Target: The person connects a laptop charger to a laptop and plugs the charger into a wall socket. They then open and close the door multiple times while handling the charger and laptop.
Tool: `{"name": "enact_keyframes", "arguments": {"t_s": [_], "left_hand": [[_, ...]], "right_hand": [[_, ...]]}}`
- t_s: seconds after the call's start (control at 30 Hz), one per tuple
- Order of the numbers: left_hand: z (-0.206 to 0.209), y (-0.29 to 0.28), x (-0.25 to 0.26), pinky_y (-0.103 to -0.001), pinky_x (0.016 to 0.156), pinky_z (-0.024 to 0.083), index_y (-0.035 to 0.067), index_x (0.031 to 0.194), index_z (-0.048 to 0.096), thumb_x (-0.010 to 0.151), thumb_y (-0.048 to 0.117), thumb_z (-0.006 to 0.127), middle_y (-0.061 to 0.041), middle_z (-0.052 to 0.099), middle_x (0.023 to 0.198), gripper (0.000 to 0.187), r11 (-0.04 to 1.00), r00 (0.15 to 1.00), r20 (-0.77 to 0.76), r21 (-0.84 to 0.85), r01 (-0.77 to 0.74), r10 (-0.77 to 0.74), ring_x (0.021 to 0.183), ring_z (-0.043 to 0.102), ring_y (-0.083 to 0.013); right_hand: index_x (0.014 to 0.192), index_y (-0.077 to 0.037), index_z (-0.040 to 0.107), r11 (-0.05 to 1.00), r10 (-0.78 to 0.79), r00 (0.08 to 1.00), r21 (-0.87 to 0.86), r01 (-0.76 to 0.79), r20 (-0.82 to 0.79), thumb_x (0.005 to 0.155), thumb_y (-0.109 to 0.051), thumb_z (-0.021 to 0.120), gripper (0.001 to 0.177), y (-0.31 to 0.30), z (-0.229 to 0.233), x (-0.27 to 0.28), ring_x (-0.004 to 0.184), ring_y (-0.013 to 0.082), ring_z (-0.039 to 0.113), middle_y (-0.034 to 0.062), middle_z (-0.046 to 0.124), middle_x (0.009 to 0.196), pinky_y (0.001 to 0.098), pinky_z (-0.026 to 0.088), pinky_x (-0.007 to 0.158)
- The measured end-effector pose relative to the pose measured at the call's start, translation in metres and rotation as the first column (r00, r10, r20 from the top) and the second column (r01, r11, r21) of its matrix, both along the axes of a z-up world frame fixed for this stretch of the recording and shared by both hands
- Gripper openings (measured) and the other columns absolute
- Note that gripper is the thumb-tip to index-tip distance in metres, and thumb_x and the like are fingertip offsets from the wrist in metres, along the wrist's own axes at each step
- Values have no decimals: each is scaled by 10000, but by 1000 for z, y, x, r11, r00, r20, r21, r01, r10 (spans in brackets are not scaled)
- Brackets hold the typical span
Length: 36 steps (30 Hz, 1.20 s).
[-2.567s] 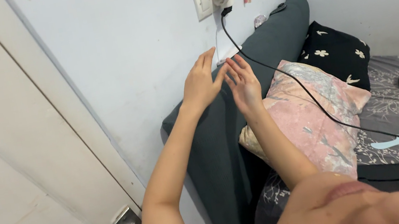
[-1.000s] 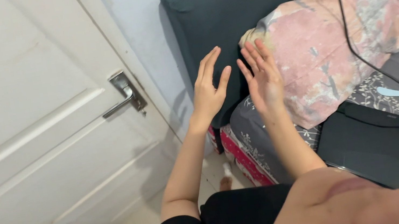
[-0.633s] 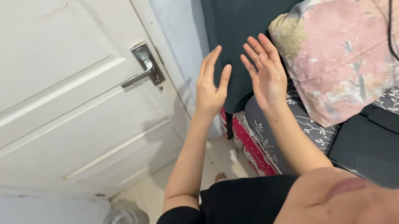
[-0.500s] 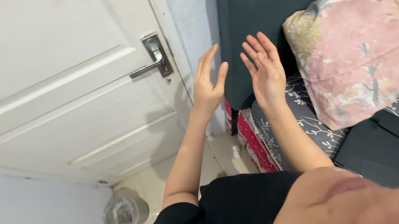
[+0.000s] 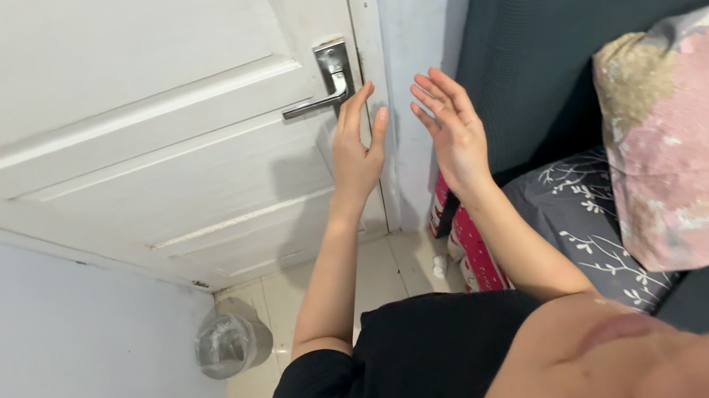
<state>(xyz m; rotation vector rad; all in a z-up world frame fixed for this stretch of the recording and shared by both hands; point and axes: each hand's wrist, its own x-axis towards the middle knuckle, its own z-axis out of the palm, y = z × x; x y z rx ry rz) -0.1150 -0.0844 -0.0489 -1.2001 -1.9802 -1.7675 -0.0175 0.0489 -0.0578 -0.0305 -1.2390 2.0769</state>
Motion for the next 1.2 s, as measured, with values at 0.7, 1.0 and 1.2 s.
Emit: {"name": "enact_keyframes", "arguments": {"t_s": [0.7,1.0,1.2], "left_hand": [[-28,-25,-72,-400,1049,511,70,1385,588,1060,245,624,-157,667,1305,370,992,992,12,-13,-124,124,1242,647,-332],[-40,-24,-92,-407,1018,524,80,1378,600,1045,255,631,-153,671,1298,378,984,985,22,-56,-169,170,1196,665,-334],[-48,-21,-109,-416,980,537,64,1349,609,1041,253,625,-154,676,1271,361,978,981,-20,-79,-195,194,1144,676,-344]], "right_hand": [[1506,-17,445,994,58,997,94,-63,56,1072,-154,554,468,-19,-34,-93,1430,232,499,148,522,1513,411,406,1216],[1517,-3,428,965,19,997,259,-36,69,1084,-122,533,461,-18,-46,-120,1456,251,489,169,515,1533,392,402,1223],[1525,-35,440,897,-28,996,442,-11,83,1083,-71,551,456,-18,-52,-139,1452,245,500,142,534,1522,382,399,1217]]}}
